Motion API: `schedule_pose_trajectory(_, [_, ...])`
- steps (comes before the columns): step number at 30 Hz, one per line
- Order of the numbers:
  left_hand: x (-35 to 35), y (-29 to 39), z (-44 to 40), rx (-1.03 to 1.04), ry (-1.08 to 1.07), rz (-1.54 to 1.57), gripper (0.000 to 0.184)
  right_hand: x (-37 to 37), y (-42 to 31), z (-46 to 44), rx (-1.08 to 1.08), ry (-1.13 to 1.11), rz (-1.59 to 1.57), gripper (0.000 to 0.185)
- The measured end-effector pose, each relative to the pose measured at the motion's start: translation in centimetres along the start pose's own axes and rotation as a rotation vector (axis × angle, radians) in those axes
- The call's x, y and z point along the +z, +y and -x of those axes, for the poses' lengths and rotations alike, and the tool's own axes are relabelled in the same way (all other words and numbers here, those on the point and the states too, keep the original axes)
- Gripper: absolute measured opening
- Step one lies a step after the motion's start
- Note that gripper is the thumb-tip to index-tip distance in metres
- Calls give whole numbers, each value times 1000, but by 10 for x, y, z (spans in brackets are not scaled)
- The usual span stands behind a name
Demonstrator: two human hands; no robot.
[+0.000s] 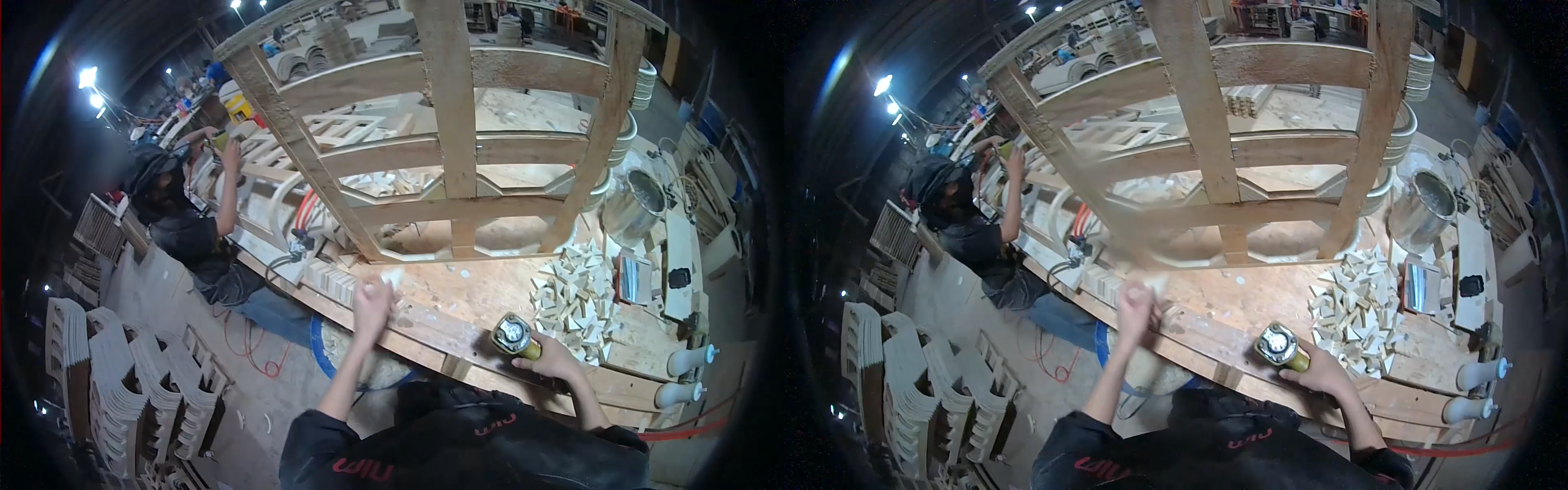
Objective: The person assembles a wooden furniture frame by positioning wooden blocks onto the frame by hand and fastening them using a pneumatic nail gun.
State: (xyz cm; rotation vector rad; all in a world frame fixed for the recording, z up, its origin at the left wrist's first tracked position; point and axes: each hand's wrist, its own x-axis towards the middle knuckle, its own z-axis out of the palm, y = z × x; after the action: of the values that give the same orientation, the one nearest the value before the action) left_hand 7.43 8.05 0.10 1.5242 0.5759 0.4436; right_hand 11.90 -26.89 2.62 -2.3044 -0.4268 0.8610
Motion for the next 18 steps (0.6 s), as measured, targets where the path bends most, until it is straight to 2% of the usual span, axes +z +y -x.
schedule_pose_trajectory(1, [-6, 39, -16, 123, 59, -77, 22, 1, 3, 0, -29, 9, -10, 71])
schedule_pose_trajectory(2, [-12, 76, -33, 432, 67, -15, 23, 1, 2, -1, -29, 13, -5, 68])
schedule_pose_trajectory(3, [-29, 103, -56, 549, 136, -183, 24, 0, 2, 0, -25, 15, 1, 65])
schedule_pose_trajectory(4, [-26, 141, -66, 632, 170, 27, 24, 0, 2, 1, -19, 15, 6, 62])
schedule_pose_trajectory(5, [-25, 178, -73, 848, 184, 42, 25, 2, 7, -1, -32, 25, -8, 60])
schedule_pose_trajectory(6, [-20, 213, -76, 1034, 242, 16, 24, 3, 10, -2, -41, 20, -13, 64])
schedule_pose_trajectory(8, [-19, 257, -102, 1244, 370, -20, 22, 3, 15, -4, -57, 13, -21, 71])
schedule_pose_trajectory(10, [-9, 284, -124, 1345, 460, -115, 22, 3, 17, -4, -64, 12, -27, 72])
schedule_pose_trajectory(11, [-5, 292, -128, 1352, 687, -375, 25, 4, 17, -5, -60, 11, -29, 73])
schedule_pose_trajectory(12, [5, 297, -123, 1360, 763, -430, 25, 5, 18, -5, -55, 9, -32, 73])
schedule_pose_trajectory(14, [16, 298, -137, 1535, 975, -537, 24, 3, 16, -3, -42, 3, -19, 74])
schedule_pose_trajectory(15, [18, 297, -142, 1469, 971, -502, 26, 2, 12, -1, -41, -2, -16, 75])
schedule_pose_trajectory(18, [17, 298, -155, 1533, 1053, -516, 29, 2, 10, 0, -69, 39, -27, 68])
